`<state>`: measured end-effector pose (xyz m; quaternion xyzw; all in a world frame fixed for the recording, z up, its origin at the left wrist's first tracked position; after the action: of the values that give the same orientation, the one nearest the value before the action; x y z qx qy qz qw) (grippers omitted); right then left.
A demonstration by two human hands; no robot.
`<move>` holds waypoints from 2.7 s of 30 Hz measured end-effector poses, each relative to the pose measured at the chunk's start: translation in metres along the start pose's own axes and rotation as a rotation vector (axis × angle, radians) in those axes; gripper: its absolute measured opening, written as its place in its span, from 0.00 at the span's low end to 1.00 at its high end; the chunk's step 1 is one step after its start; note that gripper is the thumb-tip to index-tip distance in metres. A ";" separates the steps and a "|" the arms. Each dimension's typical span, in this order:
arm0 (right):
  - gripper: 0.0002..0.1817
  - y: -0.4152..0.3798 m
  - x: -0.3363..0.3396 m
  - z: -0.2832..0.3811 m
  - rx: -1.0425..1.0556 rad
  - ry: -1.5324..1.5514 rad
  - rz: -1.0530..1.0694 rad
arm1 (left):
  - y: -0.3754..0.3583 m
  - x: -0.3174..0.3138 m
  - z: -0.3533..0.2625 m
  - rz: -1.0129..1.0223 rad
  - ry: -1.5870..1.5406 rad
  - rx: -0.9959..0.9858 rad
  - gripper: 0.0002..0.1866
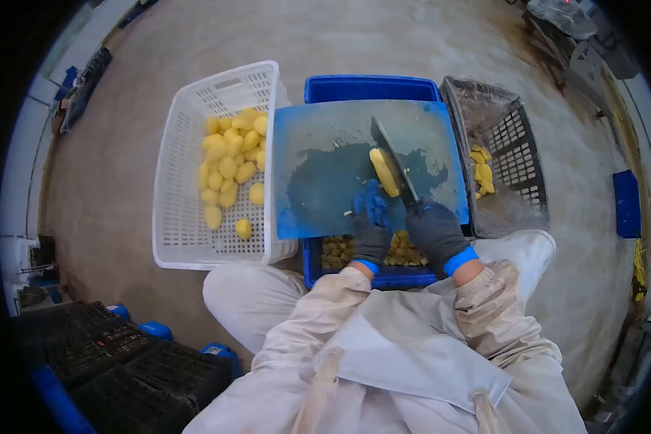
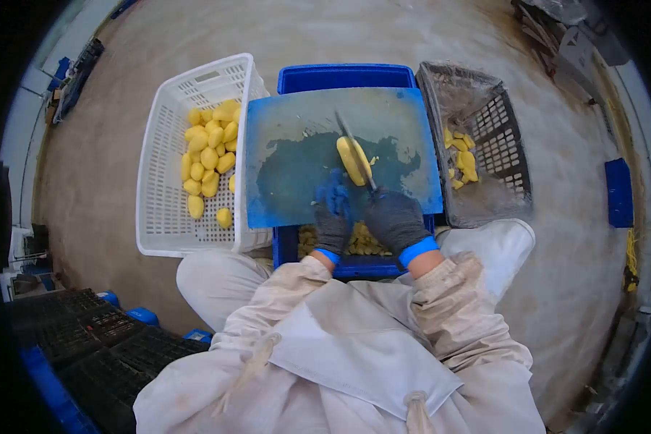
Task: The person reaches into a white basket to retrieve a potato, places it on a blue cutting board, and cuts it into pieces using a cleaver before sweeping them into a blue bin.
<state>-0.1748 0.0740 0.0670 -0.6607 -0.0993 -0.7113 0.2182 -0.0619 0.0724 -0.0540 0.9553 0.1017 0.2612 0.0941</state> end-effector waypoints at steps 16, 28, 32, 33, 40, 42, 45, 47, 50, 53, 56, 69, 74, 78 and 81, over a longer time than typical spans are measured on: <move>0.20 0.014 -0.055 -0.025 -0.489 0.428 0.103 | 0.014 0.029 0.007 -0.025 0.113 0.097 0.23; 0.20 -0.008 -0.071 0.028 -0.341 0.527 0.011 | 0.017 0.074 0.022 -0.042 0.131 0.210 0.29; 0.19 -0.028 -0.054 0.019 -0.320 0.547 -0.023 | 0.030 0.067 0.019 -0.019 0.320 0.094 0.31; 0.19 -0.035 -0.050 0.014 -0.319 0.546 -0.025 | 0.032 0.067 0.020 -0.021 0.320 0.093 0.31; 0.16 -0.080 -0.038 -0.033 -0.420 0.795 -0.340 | 0.037 0.070 0.006 -0.097 0.274 0.042 0.34; 0.13 -0.087 -0.046 -0.042 -0.634 1.356 -0.437 | 0.046 0.055 -0.022 -0.064 0.256 -0.008 0.35; 0.10 -0.090 -0.029 -0.049 -0.734 1.466 -0.501 | 0.074 0.003 -0.047 0.157 0.245 0.230 0.39; 0.11 -0.092 -0.034 -0.056 -0.737 1.469 -0.559 | 0.094 -0.029 -0.047 0.239 0.177 0.336 0.48; 0.12 -0.101 -0.052 -0.071 -0.749 1.436 -0.590 | 0.105 -0.062 -0.048 0.343 0.360 0.254 0.55; 0.12 -0.103 -0.048 -0.074 -0.770 1.460 -0.590 | 0.112 -0.072 -0.049 0.474 0.309 0.124 0.56; 0.12 -0.107 -0.067 -0.090 -0.619 1.090 -0.668 | 0.108 -0.072 -0.047 0.512 0.179 0.058 0.55; 0.10 -0.111 -0.037 -0.083 -0.623 0.943 -0.462 | 0.099 -0.037 -0.026 0.751 0.252 -0.044 0.32; 0.10 -0.112 -0.046 -0.067 -0.525 0.766 -0.315 | 0.095 0.006 -0.024 0.664 0.551 -0.007 0.22; 0.09 -0.116 -0.039 -0.057 -0.485 0.708 -0.236 | 0.088 0.006 -0.009 0.574 0.352 0.012 0.20; 0.09 -0.119 -0.027 -0.048 -0.426 0.655 -0.267 | 0.083 0.007 -0.003 0.501 0.298 0.031 0.19</move>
<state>-0.2695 0.1632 0.0529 -0.4111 0.0400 -0.9107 0.0023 -0.0455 -0.0048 -0.0285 0.9031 -0.1209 0.4121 -0.0038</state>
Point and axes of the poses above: each hand's wrist, its own y-axis towards the middle knuckle, its own x-axis out of the back of the hand, z = x × y, the point moved 5 cm from there along y, towards the middle knuckle, and after that the axes turned 2 degrees about -z, right-handed, at the moved point
